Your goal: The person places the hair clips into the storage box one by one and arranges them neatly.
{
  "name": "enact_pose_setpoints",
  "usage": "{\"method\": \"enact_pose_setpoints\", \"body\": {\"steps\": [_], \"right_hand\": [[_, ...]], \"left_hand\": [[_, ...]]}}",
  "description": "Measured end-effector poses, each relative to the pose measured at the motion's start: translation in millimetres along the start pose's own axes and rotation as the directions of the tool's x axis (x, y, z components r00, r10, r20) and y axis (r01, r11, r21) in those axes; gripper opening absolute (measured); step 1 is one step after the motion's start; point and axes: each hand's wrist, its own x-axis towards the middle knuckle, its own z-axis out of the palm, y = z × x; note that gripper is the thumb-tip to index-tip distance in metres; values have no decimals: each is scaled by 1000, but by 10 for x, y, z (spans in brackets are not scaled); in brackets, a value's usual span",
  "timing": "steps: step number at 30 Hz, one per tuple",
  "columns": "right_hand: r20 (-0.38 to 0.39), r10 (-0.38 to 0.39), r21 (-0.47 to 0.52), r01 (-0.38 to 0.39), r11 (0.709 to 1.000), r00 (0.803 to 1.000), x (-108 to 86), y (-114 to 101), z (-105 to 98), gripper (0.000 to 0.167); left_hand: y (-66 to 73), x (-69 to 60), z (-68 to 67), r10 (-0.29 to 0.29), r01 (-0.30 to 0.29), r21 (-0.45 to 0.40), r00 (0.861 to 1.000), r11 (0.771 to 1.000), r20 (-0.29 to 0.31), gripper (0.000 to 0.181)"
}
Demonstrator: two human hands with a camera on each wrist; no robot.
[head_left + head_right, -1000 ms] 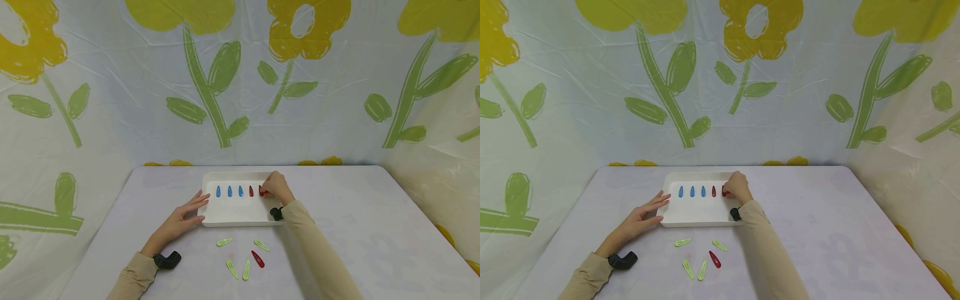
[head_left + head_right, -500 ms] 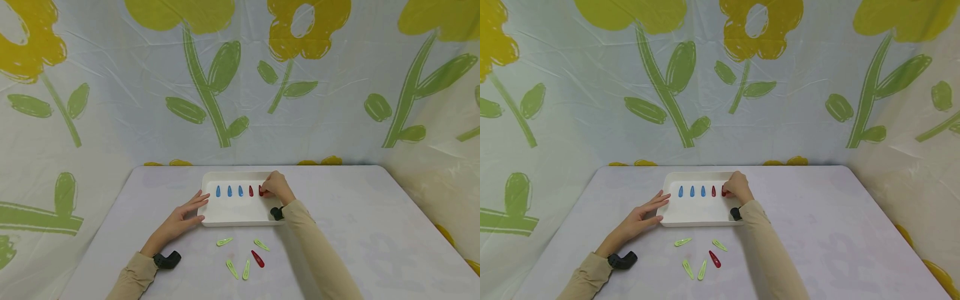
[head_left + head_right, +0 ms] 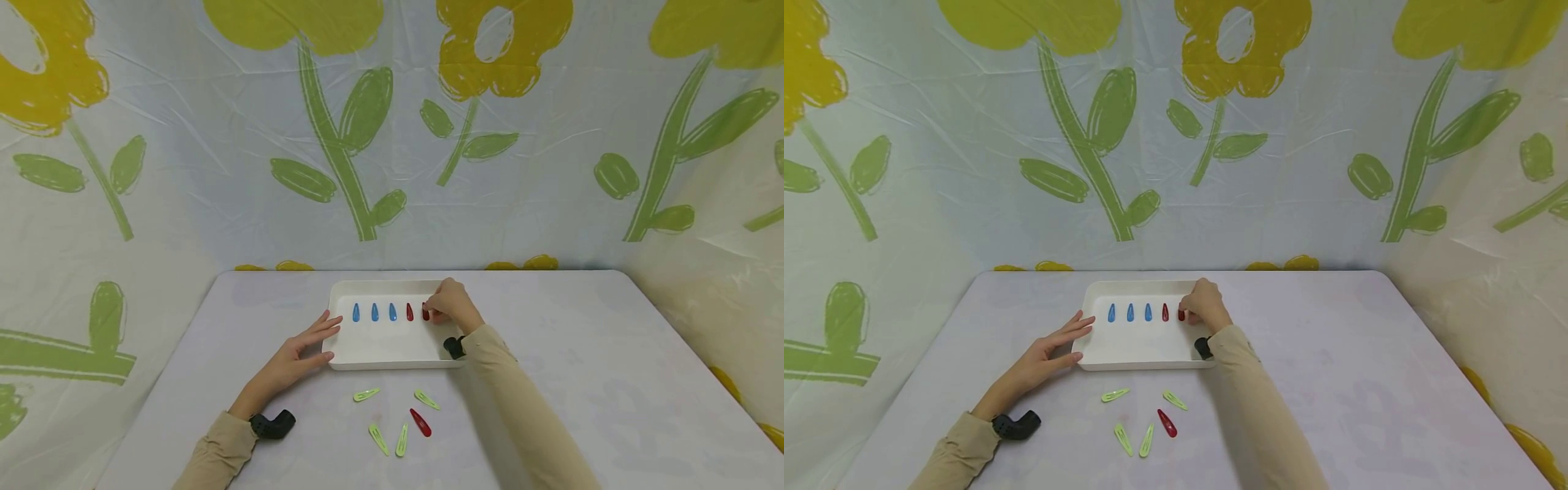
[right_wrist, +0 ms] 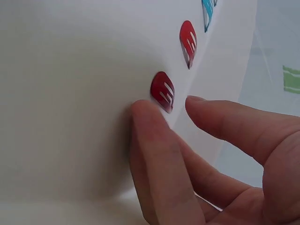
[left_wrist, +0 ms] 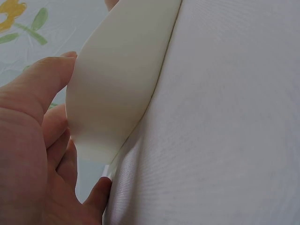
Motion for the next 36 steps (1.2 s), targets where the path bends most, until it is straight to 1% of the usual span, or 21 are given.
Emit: {"method": "enact_pose_setpoints", "body": {"steps": [4, 8, 11, 15, 17, 22, 29, 32, 36], "right_hand": [[49, -18, -31, 20, 999, 999, -17, -11, -54, 12], [82, -54, -30, 57, 998, 995, -74, -30, -125, 15], [92, -78, -21, 80, 997, 993, -111, -49, -179, 19], [101, -103, 5, 103, 995, 990, -150, -72, -239, 22], [99, -113, 13, 113, 994, 989, -181, -89, -262, 24], [90, -141, -5, 142, 990, 986, -262, -124, -319, 28], [59, -200, 16, 199, 980, 978, -458, -181, -365, 28], [43, -242, 3, 242, 970, 969, -551, -183, -353, 28], [26, -319, -20, 319, 947, 947, -702, -189, -336, 24]], "left_hand": [[2, 2, -1, 4, -4, 5, 1000, 1000, 1, 54], [-14, 8, 3, 1, -1, 1, 1000, 1000, 1, 54], [-27, 13, 6, 7, -7, -1, 1000, 1000, 0, 55], [-21, 16, 1, -2, 2, -3, 1000, 1000, 0, 55], [-19, 16, -3, -1, 1, -1, 1000, 1000, 3, 54], [-18, 13, -10, -1, 1, -1, 1000, 1000, 12, 55], [-39, 5, -14, 5, -5, 6, 1000, 1000, 9, 55], [-40, 5, -14, 15, -15, 7, 1000, 1000, 11, 55], [-37, 5, -13, 17, -17, 7, 1000, 1000, 11, 54]]}}
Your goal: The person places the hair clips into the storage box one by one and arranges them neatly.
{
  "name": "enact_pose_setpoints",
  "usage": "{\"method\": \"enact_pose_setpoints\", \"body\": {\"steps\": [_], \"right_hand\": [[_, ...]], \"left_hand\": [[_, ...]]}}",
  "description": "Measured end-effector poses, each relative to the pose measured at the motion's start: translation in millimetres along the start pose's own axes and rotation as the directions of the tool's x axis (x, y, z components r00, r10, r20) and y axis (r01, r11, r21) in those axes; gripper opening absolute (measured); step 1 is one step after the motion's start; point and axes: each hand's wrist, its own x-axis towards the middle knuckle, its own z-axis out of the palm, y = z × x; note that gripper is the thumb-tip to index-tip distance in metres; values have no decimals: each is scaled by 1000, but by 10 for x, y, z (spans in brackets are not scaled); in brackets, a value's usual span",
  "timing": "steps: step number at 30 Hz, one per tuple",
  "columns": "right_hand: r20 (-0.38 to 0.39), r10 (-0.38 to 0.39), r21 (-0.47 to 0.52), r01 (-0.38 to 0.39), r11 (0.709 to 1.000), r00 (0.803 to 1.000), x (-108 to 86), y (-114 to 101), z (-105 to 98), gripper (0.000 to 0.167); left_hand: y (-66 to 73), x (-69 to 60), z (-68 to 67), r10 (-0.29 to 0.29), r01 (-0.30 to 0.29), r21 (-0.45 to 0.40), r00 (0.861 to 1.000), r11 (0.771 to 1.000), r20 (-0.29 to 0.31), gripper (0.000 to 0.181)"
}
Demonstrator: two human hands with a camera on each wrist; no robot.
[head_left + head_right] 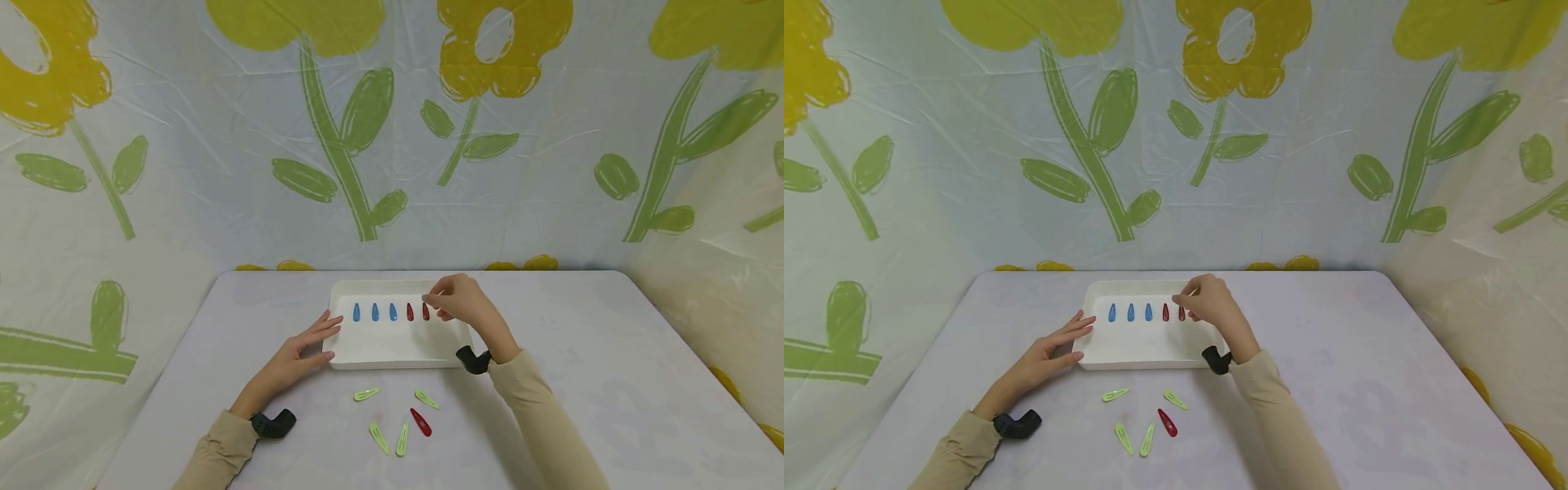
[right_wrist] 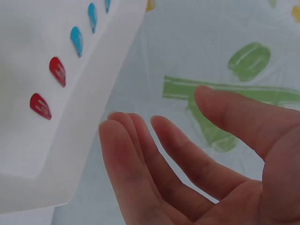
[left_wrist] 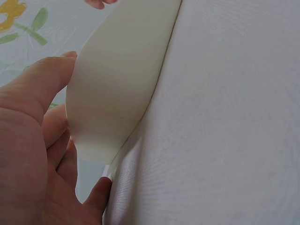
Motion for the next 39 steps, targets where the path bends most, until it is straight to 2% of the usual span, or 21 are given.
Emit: {"method": "enact_pose_setpoints", "body": {"steps": [9, 21, 26, 34, 39], "right_hand": [[-13, -123, -86, 121, 989, 992, -364, -177, 33, 15], [27, -186, -172, 188, 967, 982, -697, -172, 230, 10], [84, -192, -207, 206, 956, 978, -789, -78, 389, 9], [173, -134, -261, 177, 949, 976, -848, 88, 625, 12], [214, -107, -255, 161, 954, 971, -834, 156, 696, 15]], "left_hand": [[18, 1, 1, 4, -4, 1, 1000, 1000, 3, 55], [1, 2, 2, 2, -2, 12, 1000, 1000, -2, 55], [-8, 0, 5, 9, -9, 10, 1000, 1000, -2, 55], [-11, 0, 2, 12, -12, 17, 1000, 1000, -9, 55], [2, 2, 4, 4, -3, 23, 1000, 1000, -8, 55]]}}
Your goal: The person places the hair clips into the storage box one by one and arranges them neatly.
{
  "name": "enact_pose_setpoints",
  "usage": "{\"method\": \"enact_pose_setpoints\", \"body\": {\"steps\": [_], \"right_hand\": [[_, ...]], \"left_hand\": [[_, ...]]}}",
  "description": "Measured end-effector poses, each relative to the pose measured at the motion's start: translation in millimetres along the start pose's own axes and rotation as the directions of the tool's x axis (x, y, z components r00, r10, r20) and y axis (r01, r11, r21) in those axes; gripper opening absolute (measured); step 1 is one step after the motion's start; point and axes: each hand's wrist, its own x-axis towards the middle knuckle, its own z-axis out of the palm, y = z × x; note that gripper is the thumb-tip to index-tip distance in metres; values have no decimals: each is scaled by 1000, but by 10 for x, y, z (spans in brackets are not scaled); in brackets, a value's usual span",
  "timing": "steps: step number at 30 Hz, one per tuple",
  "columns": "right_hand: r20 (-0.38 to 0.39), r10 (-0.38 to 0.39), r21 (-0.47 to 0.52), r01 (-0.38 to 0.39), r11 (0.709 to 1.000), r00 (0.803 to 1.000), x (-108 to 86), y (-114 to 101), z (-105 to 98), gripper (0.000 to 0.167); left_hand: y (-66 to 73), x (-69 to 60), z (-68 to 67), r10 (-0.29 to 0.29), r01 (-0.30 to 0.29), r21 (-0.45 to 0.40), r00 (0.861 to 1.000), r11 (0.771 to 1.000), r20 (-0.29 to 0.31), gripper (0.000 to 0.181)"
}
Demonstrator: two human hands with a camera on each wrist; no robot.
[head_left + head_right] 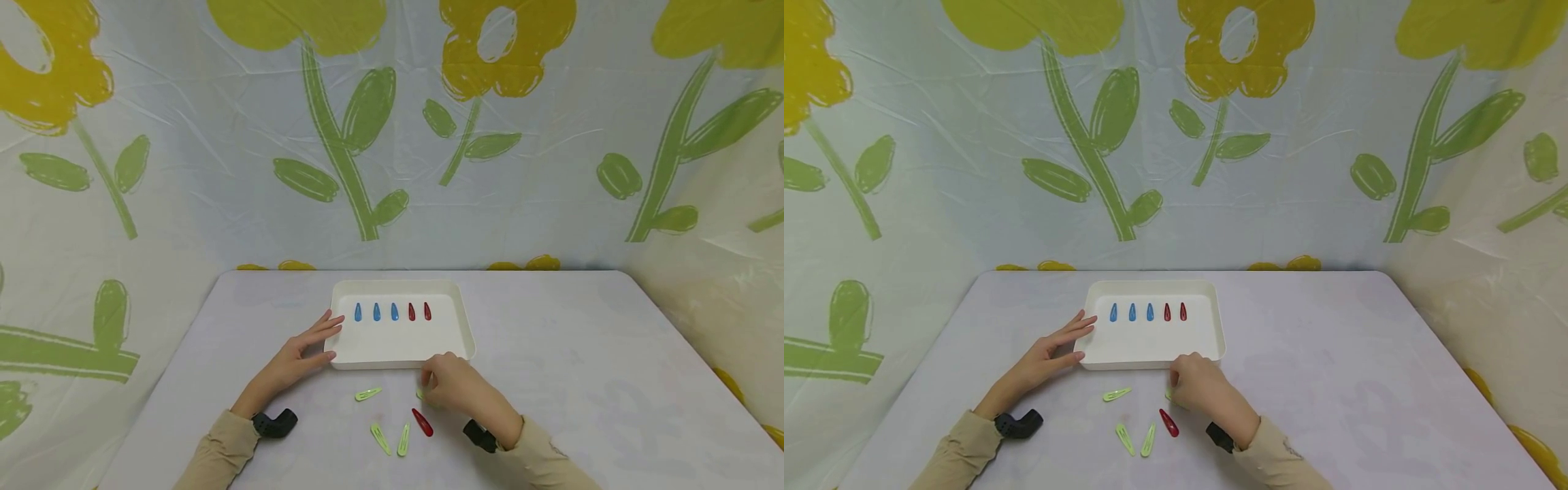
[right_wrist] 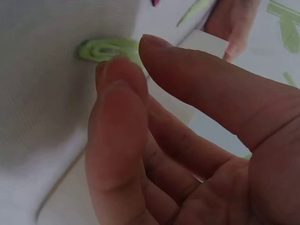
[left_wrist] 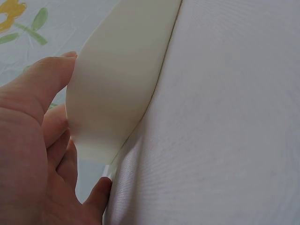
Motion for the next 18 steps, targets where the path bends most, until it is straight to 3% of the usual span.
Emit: {"method": "enact_pose_setpoints", "body": {"steps": [8, 18], "right_hand": [[36, 29, 22, -30, 999, 999, 21, 22, 55, 21], [81, 10, 10, -11, 1000, 997, -1, 32, 82, 25]], "left_hand": [[39, 8, 2, 16, -15, -5, 1000, 1000, 9, 54], [57, -12, 2, -34, 34, -28, 999, 999, 1, 54]]}}
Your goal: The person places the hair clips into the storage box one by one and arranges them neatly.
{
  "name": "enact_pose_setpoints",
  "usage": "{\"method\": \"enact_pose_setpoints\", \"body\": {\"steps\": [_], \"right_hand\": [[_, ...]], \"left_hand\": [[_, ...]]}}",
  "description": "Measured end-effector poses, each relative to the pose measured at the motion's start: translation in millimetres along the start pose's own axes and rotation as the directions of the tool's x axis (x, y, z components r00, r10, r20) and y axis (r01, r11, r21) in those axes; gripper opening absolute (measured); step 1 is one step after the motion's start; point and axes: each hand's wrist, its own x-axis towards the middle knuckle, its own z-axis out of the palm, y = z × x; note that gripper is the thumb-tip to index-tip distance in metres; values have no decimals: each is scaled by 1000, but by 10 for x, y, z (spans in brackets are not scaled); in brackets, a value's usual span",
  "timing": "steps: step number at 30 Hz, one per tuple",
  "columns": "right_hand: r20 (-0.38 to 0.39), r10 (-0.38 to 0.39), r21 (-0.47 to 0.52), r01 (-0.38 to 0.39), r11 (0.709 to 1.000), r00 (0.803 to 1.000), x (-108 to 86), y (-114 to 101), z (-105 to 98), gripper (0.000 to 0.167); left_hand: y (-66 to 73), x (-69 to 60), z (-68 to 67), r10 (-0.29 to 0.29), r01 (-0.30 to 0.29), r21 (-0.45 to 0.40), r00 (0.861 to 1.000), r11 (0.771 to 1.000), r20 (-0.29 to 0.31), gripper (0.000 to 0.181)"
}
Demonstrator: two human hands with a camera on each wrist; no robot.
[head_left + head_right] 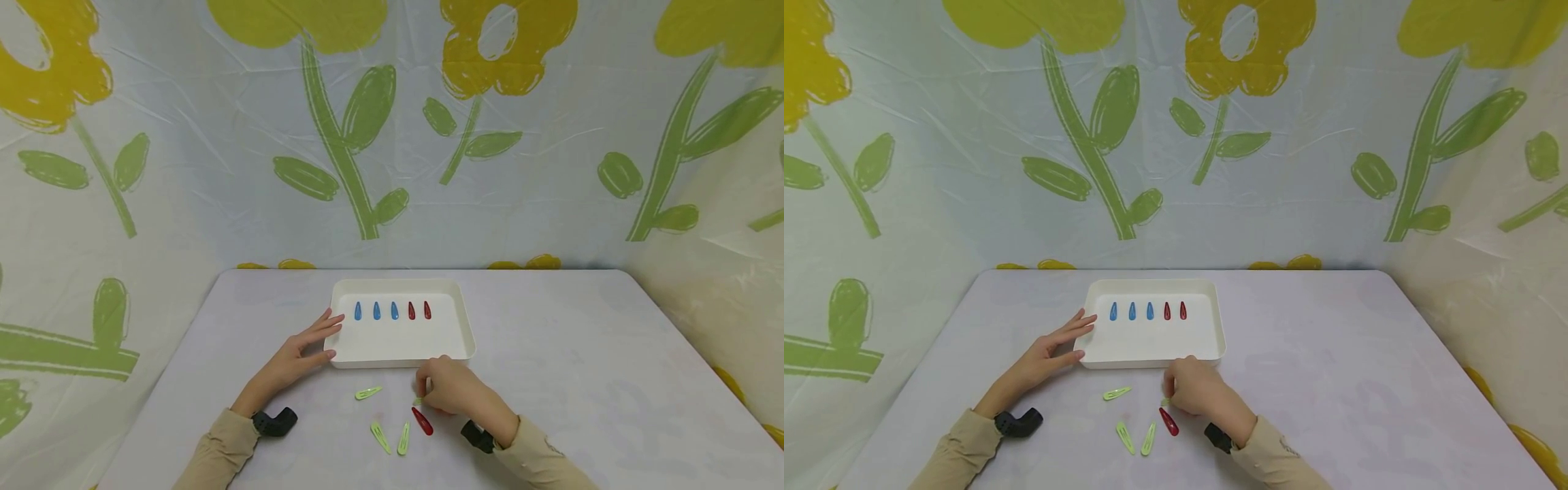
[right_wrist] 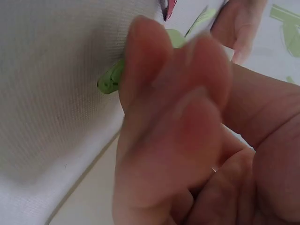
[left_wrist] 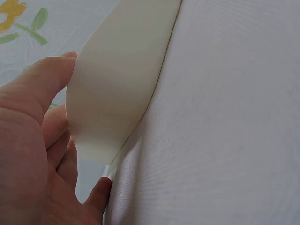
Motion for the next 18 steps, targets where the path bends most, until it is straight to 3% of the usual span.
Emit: {"method": "enact_pose_setpoints", "body": {"steps": [13, 18], "right_hand": [[66, -61, 64, 57, 996, 996, -6, -11, -63, 23], [104, -36, 70, 29, 997, 994, -15, -2, -124, 20]], "left_hand": [[-34, -5, 3, 13, -13, 8, 1000, 1000, 12, 55], [-32, 1, 0, 9, -10, 21, 1000, 1000, 15, 55]]}}
